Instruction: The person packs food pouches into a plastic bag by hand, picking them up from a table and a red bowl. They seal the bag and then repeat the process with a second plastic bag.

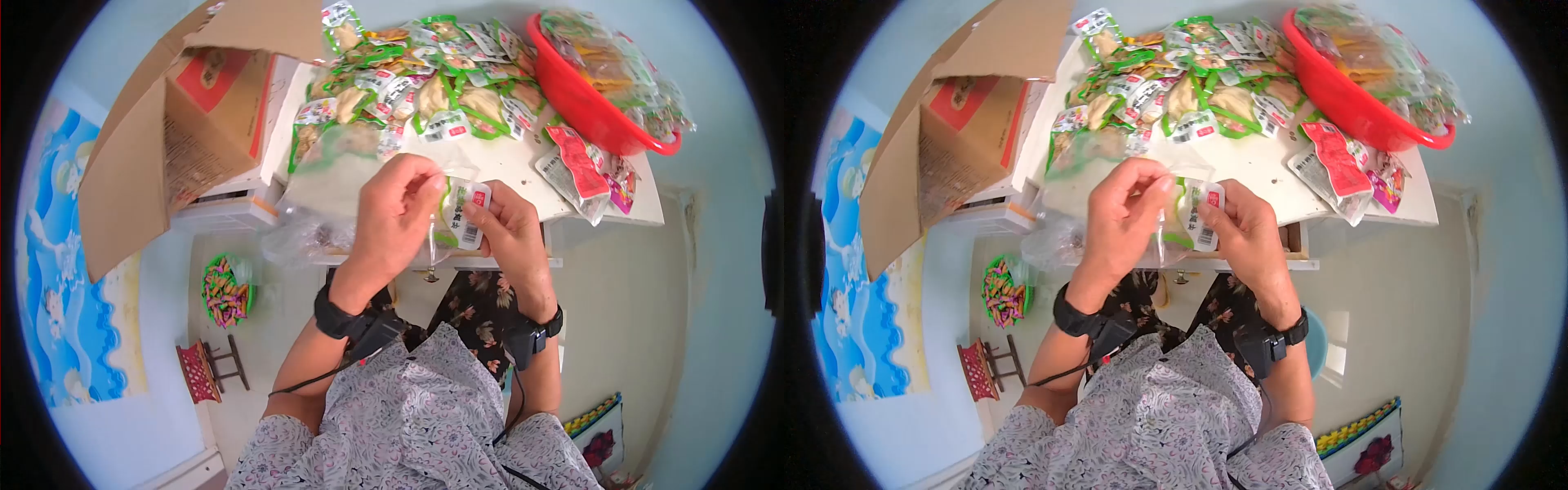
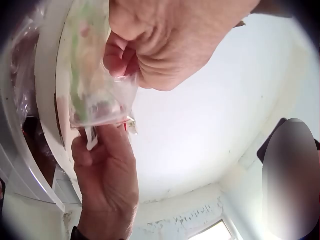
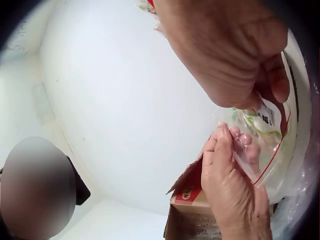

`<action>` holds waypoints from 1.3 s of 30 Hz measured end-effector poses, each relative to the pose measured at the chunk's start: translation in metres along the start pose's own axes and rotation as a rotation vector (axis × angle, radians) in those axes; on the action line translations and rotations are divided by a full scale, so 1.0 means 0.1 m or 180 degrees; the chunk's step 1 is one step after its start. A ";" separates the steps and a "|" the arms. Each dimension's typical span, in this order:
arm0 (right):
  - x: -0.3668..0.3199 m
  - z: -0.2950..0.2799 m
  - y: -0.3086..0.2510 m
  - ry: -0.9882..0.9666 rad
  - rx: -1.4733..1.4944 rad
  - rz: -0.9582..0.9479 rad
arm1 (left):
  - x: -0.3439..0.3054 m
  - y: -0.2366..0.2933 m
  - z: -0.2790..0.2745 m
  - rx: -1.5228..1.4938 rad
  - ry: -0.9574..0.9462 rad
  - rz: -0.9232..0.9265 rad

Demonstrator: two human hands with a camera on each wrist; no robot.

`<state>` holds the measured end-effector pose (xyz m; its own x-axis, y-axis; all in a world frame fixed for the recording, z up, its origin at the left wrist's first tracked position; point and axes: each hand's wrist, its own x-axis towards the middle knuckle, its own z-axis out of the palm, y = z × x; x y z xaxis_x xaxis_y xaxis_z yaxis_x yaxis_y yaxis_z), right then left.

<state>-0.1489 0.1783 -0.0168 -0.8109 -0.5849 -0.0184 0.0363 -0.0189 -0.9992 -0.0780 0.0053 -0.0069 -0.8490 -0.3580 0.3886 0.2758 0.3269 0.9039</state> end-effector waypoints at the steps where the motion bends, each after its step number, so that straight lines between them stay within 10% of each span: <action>1: 0.01 0.00 -0.03 -0.0154 -0.0112 0.0159 | 0.01 -0.02 0.05 -0.0076 0.0092 0.0147; 10: 0.29 0.03 0.03 -0.0593 0.0546 0.0187 | 0.00 -0.04 0.23 -0.0666 -0.0211 0.0529; 20: 0.46 0.35 0.27 0.0434 -0.1703 -0.1143 | -0.08 -0.06 -0.03 0.0825 0.0179 0.0545; 26: 0.45 0.23 0.35 -0.0125 -0.0728 0.0087 | -0.10 -0.10 -0.08 0.0938 0.0271 0.0516; 32: 0.54 0.29 0.17 -0.1040 -0.0320 -0.0029 | -0.11 -0.14 -0.08 0.0849 0.0232 0.0493; 39: 0.58 0.39 0.27 -0.0733 -0.0095 -0.0085 | -0.08 -0.33 -0.14 0.0736 0.0380 0.0461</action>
<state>-0.1721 0.1129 -0.0438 -0.6565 -0.7542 0.0135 -0.0034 -0.0149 -0.9999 -0.0742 -0.0144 -0.0371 -0.7455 -0.3890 0.5411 0.2687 0.5676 0.7782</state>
